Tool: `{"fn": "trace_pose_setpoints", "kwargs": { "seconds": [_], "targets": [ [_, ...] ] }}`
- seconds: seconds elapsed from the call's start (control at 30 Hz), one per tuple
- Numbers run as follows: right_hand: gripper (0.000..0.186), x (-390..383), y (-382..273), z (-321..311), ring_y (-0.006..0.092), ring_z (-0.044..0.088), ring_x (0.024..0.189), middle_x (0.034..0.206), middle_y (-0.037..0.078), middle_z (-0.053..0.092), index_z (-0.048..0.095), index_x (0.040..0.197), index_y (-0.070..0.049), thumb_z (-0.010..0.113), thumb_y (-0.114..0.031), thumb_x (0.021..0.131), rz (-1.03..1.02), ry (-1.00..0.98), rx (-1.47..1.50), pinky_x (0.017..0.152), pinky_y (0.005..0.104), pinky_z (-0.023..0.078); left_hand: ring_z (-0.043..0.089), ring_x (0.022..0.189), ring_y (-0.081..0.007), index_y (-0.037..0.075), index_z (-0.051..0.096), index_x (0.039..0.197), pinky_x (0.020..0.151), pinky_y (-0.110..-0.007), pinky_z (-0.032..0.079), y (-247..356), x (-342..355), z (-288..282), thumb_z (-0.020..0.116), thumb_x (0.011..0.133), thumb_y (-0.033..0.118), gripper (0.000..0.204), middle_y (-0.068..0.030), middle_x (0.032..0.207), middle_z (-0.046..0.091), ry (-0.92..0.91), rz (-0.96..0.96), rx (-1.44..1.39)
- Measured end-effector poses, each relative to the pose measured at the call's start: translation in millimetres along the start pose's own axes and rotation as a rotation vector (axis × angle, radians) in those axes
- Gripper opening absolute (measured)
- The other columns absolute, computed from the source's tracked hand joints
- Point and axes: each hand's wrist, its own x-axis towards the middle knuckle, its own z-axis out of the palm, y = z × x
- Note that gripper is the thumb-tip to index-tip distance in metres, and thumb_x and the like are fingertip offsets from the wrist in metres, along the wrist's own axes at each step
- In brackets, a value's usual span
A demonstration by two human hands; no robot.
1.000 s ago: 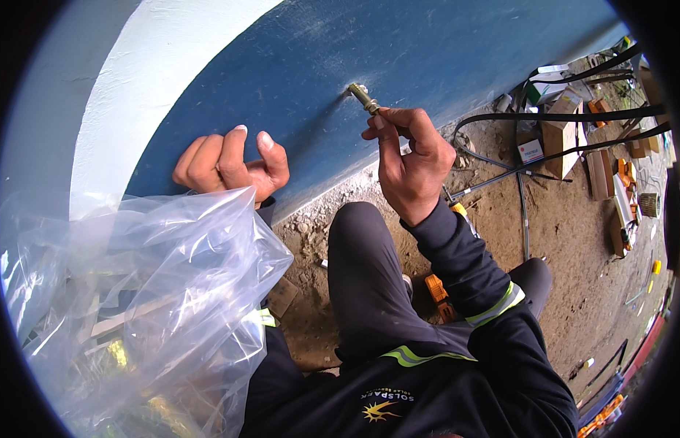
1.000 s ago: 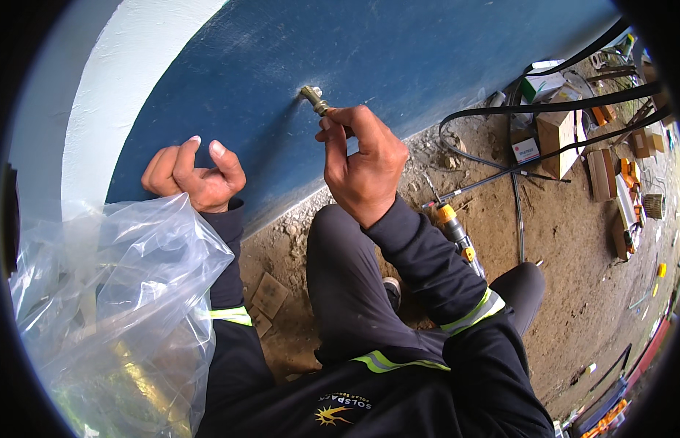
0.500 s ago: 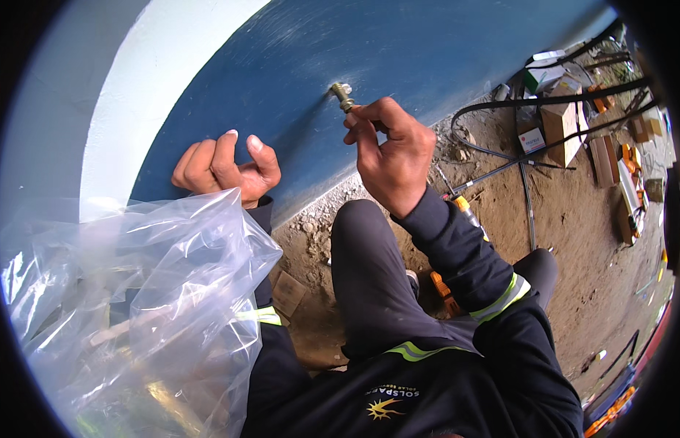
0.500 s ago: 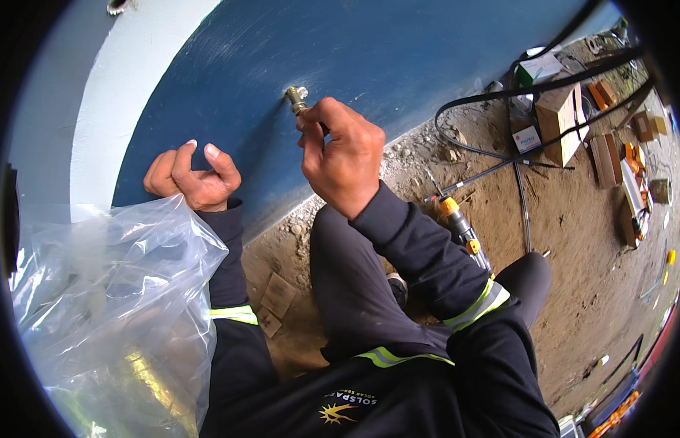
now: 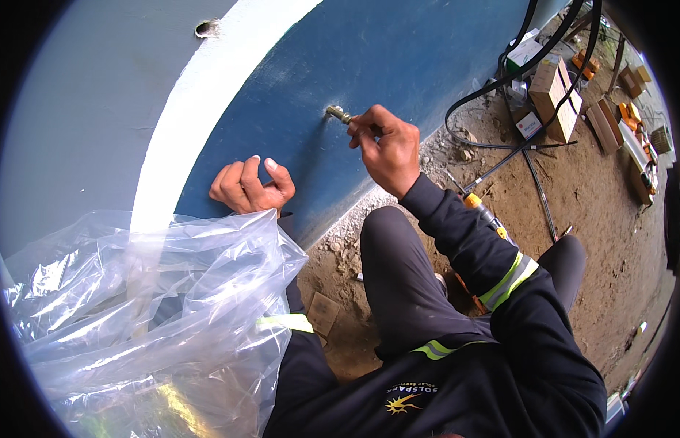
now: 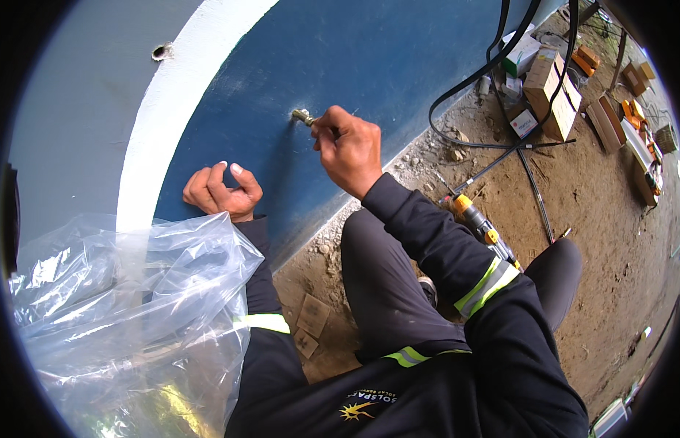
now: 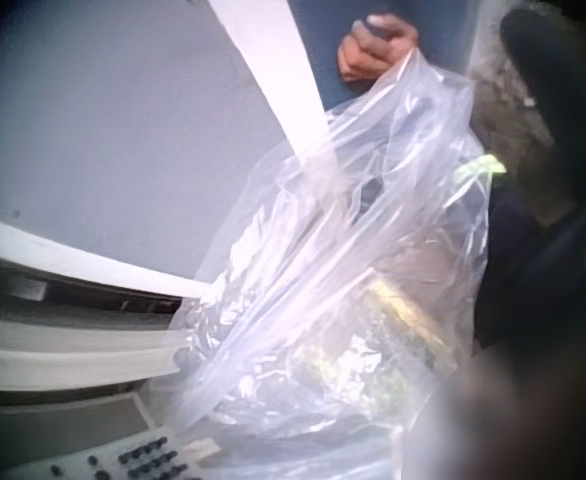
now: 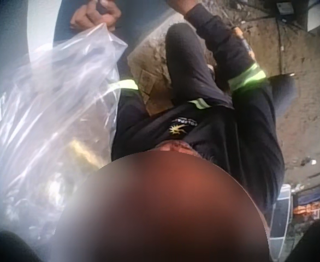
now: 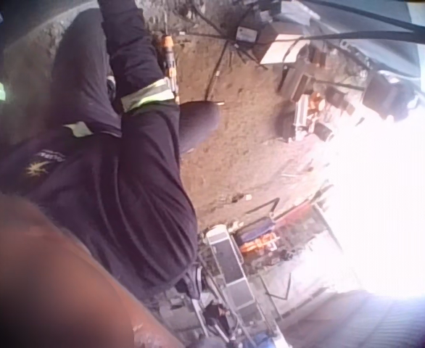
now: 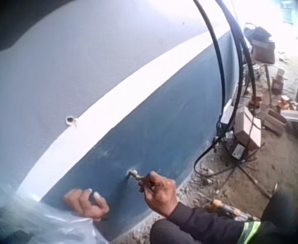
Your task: The person attaches a drill bit to a cordless drill, then drills two holes into a blue wall. They insert a wall anchor into one hole and tighten it with the drill. The person then removes the drill bit and examines a small metal piece.
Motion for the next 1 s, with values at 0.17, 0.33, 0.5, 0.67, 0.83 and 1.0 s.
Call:
{"fn": "trace_pose_setpoints", "kwargs": {
  "seconds": [0.17,0.33,0.5,0.67,0.83,1.0],
  "targets": [
    [0.004,1.4,-4.2,2.8,0.0164,0.078,0.070,0.078,0.012,0.077,0.069,0.090,0.002,0.071,0.000,0.093,-0.109,0.018,-0.066,0.063,0.0297,0.059,0.056,0.087,-0.0206,0.009,0.067,0.093,0.080,-0.039,0.043,1.8,-1.9,-0.1,0.064,0.093,0.026,0.017,-0.0039,0.094,0.054,0.001,-0.022,-0.014],
    [0.011,5.2,-11.3,-0.1,0.0241,0.075,0.064,0.072,0.014,0.074,0.068,0.080,0.000,0.075,-0.007,0.083,-0.083,0.051,-0.106,0.062,0.0332,0.057,0.058,0.084,-0.0215,0.008,0.069,0.087,0.079,-0.039,0.046,3.3,1.4,-0.9,0.064,0.095,0.029,0.024,-0.0057,0.089,0.057,0.015,-0.016,0.021],
    [0.012,3.6,-14.7,-3.0,0.0275,0.074,0.062,0.071,0.015,0.073,0.069,0.078,0.001,0.073,-0.009,0.082,-0.016,0.050,-0.060,0.061,0.0349,0.057,0.057,0.089,-0.0222,0.012,0.070,0.088,0.081,-0.041,0.043,16.9,6.8,-0.9,0.067,0.093,0.032,0.021,-0.0035,0.092,0.060,-0.021,-0.104,0.069],
    [0.014,6.4,-12.7,-2.8,0.0272,0.074,0.063,0.072,0.015,0.074,0.069,0.079,0.001,0.074,-0.012,0.082,0.031,0.040,-0.080,0.061,0.0352,0.058,0.057,0.096,-0.0235,0.015,0.072,0.092,0.087,-0.042,0.041,60.6,2.9,6.7,0.072,0.092,0.027,0.012,-0.0001,0.096,0.066,-0.155,-0.263,-0.098],
    [0.016,8.3,-13.0,3.6,0.0272,0.074,0.064,0.072,0.014,0.073,0.066,0.079,0.000,0.075,-0.013,0.082,-0.006,0.053,-0.038,0.061,0.0366,0.057,0.054,0.099,-0.0217,0.019,0.074,0.097,0.090,-0.045,0.037,91.6,-0.4,30.3,0.074,0.095,0.030,0.011,0.0052,0.098,0.066,-0.193,-0.342,-0.009],
    [0.018,-1.0,-25.8,-12.6,0.0272,0.073,0.063,0.071,0.014,0.072,0.065,0.077,-0.001,0.076,-0.014,0.082,-0.047,0.045,-0.113,0.060,0.0371,0.056,0.055,0.098,-0.0227,0.017,0.073,0.098,0.089,-0.045,0.038,90.1,4.6,26.8,0.074,0.094,0.024,0.008,0.0041,0.098,0.067,-0.207,-0.354,-0.040]
  ]
}}
